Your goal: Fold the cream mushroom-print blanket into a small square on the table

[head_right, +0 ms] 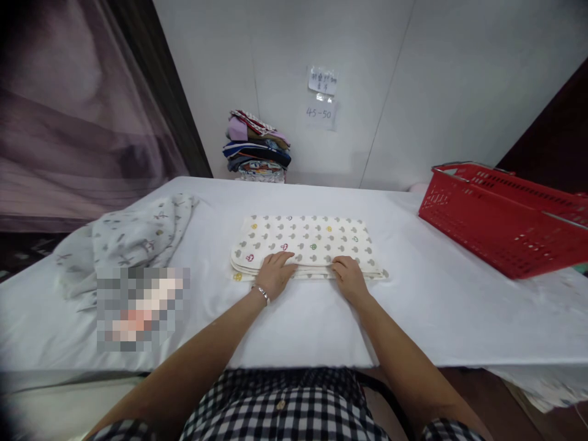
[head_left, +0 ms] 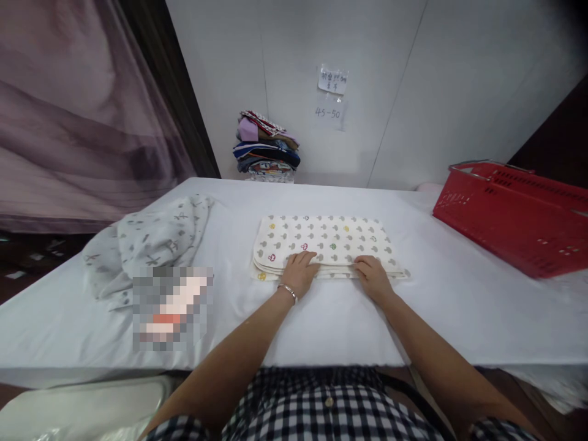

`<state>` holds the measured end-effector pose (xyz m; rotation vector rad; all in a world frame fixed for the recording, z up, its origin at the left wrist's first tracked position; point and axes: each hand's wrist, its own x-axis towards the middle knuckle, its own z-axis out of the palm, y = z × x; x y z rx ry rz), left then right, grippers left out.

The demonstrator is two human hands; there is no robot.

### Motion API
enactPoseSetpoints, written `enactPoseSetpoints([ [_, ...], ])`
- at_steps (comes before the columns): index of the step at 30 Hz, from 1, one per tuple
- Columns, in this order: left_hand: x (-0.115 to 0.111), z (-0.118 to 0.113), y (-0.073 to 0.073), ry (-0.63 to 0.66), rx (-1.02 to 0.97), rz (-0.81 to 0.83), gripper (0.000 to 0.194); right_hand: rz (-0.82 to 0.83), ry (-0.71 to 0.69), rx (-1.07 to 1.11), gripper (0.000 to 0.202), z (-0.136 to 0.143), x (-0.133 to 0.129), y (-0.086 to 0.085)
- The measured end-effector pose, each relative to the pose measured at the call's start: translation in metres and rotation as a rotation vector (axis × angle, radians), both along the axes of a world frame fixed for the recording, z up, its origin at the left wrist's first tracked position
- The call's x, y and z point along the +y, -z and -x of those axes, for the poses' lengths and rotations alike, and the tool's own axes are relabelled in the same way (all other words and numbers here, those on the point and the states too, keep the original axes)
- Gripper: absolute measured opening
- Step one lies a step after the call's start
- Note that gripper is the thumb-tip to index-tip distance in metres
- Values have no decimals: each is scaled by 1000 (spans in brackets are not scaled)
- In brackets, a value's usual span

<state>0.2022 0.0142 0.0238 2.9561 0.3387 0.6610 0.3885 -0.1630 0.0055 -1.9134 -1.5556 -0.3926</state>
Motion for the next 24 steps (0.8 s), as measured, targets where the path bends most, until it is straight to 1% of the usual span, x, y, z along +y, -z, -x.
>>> enactPoseSetpoints([
  [3, 0, -2, 0, -22, 12, 12, 18, -1, -13, -15, 25, 2, 0, -1],
  [6, -1, -3, -3, -25, -12, 27, 21, -5, -14, -9, 24, 4, 0, -4],
  [12, -5, 1, -9, 0, -167, 106, 20, 15, -17, -23, 20, 9, 0, -9],
  [16, -3, 1, -6, -7, -211, 173, 18, 29, -12, -46, 22, 7, 1, -8],
  [19, -1, 0, -4, -25, -219, 204, 16, -9, 13, -51, 24, 5, 1, -6],
  [21, 0, -1, -4, -30, -212, 202, 16, -47, 26, -50, 24, 5, 1, -5],
  [24, 1, -1, -4, -21, -193, 176, 15, -63, 41, -58, 25, 4, -1, -6],
])
